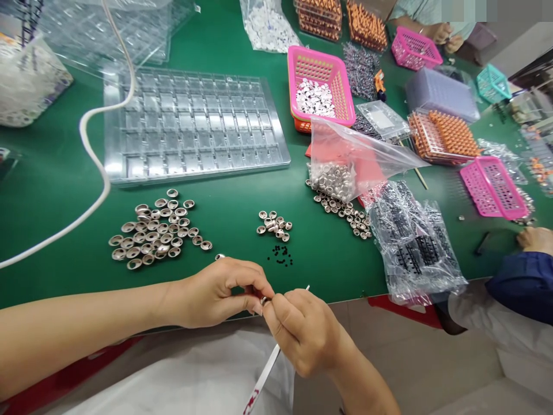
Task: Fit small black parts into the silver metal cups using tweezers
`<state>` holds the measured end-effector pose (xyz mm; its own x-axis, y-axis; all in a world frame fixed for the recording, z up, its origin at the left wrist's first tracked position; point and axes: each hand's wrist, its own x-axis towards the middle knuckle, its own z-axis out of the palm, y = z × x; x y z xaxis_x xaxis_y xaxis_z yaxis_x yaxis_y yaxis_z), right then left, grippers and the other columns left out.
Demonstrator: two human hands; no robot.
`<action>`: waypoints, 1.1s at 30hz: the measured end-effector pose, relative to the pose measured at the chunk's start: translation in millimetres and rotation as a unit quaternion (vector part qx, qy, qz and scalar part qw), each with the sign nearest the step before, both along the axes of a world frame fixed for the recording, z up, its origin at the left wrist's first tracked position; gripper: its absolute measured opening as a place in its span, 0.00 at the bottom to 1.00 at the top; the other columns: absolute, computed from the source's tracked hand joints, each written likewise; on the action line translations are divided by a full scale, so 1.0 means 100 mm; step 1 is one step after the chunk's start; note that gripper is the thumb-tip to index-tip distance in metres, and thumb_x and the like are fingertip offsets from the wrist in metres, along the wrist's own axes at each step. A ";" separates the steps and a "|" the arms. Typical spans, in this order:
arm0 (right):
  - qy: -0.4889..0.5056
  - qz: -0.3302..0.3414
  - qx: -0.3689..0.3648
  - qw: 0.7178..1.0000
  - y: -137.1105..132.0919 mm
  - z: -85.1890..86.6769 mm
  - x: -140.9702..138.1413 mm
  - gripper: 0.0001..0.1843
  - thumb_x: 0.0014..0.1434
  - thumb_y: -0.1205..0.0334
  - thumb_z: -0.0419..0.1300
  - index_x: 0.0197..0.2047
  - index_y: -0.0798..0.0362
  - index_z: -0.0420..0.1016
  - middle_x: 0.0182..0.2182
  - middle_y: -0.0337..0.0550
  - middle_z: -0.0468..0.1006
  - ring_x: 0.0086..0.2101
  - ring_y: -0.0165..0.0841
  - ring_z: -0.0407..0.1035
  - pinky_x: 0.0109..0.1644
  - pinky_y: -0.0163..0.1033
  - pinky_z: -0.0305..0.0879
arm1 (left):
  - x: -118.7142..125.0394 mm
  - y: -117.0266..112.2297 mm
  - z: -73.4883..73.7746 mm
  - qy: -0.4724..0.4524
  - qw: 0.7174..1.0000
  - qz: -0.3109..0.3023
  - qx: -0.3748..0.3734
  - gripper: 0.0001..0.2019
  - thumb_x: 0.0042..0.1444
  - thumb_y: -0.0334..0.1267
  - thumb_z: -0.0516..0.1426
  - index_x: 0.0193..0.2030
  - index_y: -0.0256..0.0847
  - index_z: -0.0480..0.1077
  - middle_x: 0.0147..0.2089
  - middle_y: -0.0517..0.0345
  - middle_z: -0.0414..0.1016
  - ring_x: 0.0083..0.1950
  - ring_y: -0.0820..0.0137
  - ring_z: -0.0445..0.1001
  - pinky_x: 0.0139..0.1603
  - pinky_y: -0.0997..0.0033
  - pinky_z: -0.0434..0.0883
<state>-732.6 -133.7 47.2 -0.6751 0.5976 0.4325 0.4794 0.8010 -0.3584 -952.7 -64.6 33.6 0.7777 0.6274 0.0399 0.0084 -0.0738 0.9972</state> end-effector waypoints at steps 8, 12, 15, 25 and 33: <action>-0.003 -0.014 -0.020 1.000 0.03 -0.05 0.01 0.14 0.63 0.76 0.54 0.51 0.61 0.72 0.33 0.48 0.75 0.28 0.32 0.63 0.29 0.40 0.59 | 0.02 -0.02 -0.04 0.019 0.997 -0.001 -0.074 0.08 0.58 0.30 0.59 0.41 0.33 0.80 0.35 0.53 0.79 0.34 0.70 0.79 0.36 0.76 0.76; 0.044 -0.051 -0.069 0.995 0.04 -0.07 0.00 0.12 0.63 0.76 0.56 0.48 0.56 0.72 0.33 0.44 0.75 0.30 0.31 0.66 0.31 0.37 0.65 | 0.05 0.00 -0.03 0.003 0.969 -0.003 -0.248 0.05 0.56 0.32 0.63 0.39 0.34 0.78 0.34 0.57 0.78 0.33 0.73 0.78 0.37 0.75 0.77; 0.160 -0.107 -0.103 0.976 0.03 -0.06 -0.05 0.14 0.60 0.78 0.60 0.47 0.53 0.72 0.34 0.42 0.75 0.31 0.29 0.70 0.33 0.34 0.70 | 0.07 0.02 -0.02 -0.062 0.923 -0.006 -0.380 0.07 0.53 0.34 0.67 0.38 0.35 0.78 0.33 0.60 0.78 0.32 0.75 0.77 0.37 0.76 0.77; 0.336 -0.299 -0.109 0.886 -0.11 -0.25 -0.17 0.09 0.61 0.71 0.61 0.42 0.49 0.77 0.32 0.42 0.75 0.34 0.34 0.71 0.32 0.39 0.69 | 0.06 0.08 0.01 -0.125 0.886 -0.005 -0.447 0.14 0.48 0.37 0.73 0.37 0.33 0.77 0.31 0.60 0.79 0.31 0.75 0.78 0.36 0.74 0.76; 0.358 -0.316 -0.118 0.870 -0.16 -0.31 -0.15 0.08 0.62 0.70 0.60 0.41 0.49 0.77 0.34 0.42 0.74 0.34 0.33 0.70 0.30 0.38 0.67 | 0.06 0.05 -0.01 -0.115 0.894 0.000 -0.433 0.15 0.48 0.39 0.73 0.38 0.33 0.76 0.32 0.61 0.77 0.31 0.74 0.77 0.37 0.72 0.75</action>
